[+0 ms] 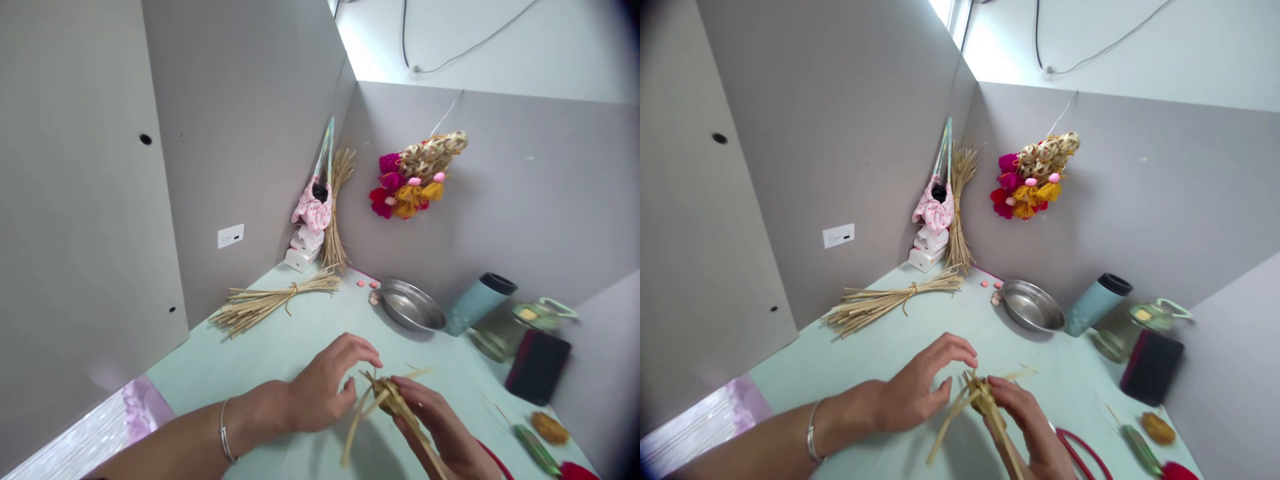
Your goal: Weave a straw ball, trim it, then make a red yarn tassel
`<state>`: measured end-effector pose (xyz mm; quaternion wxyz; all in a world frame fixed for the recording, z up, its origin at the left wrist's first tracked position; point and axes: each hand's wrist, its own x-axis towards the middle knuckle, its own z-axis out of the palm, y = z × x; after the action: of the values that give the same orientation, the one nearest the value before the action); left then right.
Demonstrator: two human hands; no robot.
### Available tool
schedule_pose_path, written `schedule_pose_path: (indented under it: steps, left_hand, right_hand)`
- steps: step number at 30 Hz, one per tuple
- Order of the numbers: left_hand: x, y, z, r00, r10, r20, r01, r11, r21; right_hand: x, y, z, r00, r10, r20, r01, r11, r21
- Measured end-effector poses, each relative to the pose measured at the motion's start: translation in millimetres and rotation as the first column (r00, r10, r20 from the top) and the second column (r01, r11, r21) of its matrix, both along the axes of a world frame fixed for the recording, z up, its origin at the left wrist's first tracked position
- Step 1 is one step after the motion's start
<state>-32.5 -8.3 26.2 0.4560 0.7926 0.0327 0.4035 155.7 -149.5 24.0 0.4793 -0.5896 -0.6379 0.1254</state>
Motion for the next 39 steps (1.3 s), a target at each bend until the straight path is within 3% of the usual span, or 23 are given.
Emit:
schedule_pose_path:
  steps: [3,7,13,16,20,24,27,33,39]
  left_hand:
    - [-4,4,9.0,1.000,0.022,0.000,-0.022,0.995,-0.094]
    - [-3,6,9.4,0.999,-0.018,-0.038,0.010,0.981,-0.195]
    - [2,13,4.2,0.983,-0.101,-0.153,0.056,0.962,-0.268]
    - [2,18,2.2,0.965,-0.187,-0.183,0.114,0.930,-0.350]
    - [-1,24,0.0,0.914,-0.338,-0.225,0.211,0.868,-0.449]
    - [-5,24,0.8,0.837,-0.490,-0.245,0.297,0.782,-0.549]
    - [-5,22,1.5,0.799,-0.550,-0.246,0.329,0.740,-0.587]
    - [-2,18,-2.7,0.802,-0.562,-0.201,0.347,0.713,-0.609]
    - [2,18,-10.8,0.836,-0.521,-0.173,0.330,0.728,-0.601]
  right_hand:
    - [8,-1,-1.1,0.985,0.076,0.157,-0.088,0.994,0.072]
    - [13,-1,-2.5,0.949,0.086,0.304,-0.113,0.991,0.070]
    - [7,2,1.2,0.933,0.091,0.349,-0.130,0.987,0.091]
    - [3,2,2.6,0.948,0.122,0.293,-0.140,0.989,0.042]
    - [-1,1,4.0,0.980,0.175,0.090,-0.169,0.983,-0.070]
    - [-8,-1,13.2,0.973,0.190,-0.132,-0.220,0.934,-0.281]
    - [-12,-3,20.4,0.949,0.156,-0.274,-0.252,0.899,-0.358]
    - [-13,-5,19.5,0.926,0.080,-0.369,-0.225,0.901,-0.370]
    - [-25,-1,22.3,0.949,0.084,-0.304,-0.193,0.916,-0.351]
